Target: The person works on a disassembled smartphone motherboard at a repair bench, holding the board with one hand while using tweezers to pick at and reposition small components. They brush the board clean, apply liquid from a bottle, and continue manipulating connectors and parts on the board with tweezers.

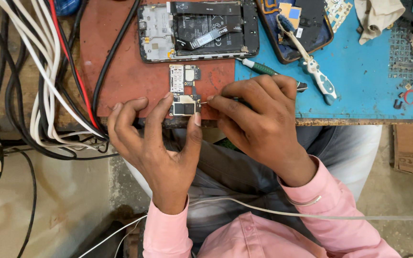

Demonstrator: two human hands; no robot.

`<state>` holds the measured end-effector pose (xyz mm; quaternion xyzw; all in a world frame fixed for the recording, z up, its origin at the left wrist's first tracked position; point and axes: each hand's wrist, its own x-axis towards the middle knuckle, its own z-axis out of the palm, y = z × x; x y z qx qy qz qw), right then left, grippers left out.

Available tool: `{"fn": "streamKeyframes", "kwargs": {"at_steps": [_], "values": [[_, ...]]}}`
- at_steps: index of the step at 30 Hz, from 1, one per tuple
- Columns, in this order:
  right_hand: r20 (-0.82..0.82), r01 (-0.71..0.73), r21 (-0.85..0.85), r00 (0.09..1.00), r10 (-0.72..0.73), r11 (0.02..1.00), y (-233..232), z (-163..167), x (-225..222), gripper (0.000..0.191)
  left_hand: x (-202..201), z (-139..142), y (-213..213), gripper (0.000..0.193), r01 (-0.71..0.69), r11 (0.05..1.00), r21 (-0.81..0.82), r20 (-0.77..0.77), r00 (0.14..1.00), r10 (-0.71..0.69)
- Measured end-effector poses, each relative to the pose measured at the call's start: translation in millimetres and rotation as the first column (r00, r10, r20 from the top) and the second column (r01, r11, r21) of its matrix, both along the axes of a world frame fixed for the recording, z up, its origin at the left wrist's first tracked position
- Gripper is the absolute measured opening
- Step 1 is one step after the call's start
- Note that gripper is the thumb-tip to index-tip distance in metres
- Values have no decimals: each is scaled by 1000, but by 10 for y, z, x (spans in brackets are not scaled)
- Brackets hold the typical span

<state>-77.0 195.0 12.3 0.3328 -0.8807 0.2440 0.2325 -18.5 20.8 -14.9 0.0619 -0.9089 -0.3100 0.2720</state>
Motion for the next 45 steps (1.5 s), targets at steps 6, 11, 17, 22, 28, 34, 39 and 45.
{"fn": "streamKeyframes", "kwargs": {"at_steps": [6,11,17,22,28,34,39,45], "values": [[6,-12,2,1000,12,1000,5,9,-2,28,2,-2,-2,42,6,1000,5,4,1000,-6],[-7,4,6,1000,-4,1000,0,-10,-1,25,4,0,-1,42,5,1000,12,13,1000,-5],[-5,44,17,999,-44,999,-10,-13,-2,24,-11,-3,10,42,8,1000,16,4,1000,-8],[-5,26,-1,1000,-26,1000,-13,-7,-5,25,-7,7,2,41,6,1000,9,14,1000,-6],[-6,20,-3,1000,-20,1000,-7,-14,-19,25,-17,4,-2,41,8,1000,-2,11,1000,-8],[-1,22,2,1000,-22,1000,-18,-19,-19,26,-24,0,5,42,7,1000,11,10,1000,-7],[-5,34,7,999,-34,999,-8,-19,-25,25,-30,-3,19,41,3,1000,-8,6,1000,-3],[-9,42,5,999,-41,999,-14,-20,-18,24,-33,-1,18,42,9,1000,7,-3,1000,-9]]}}
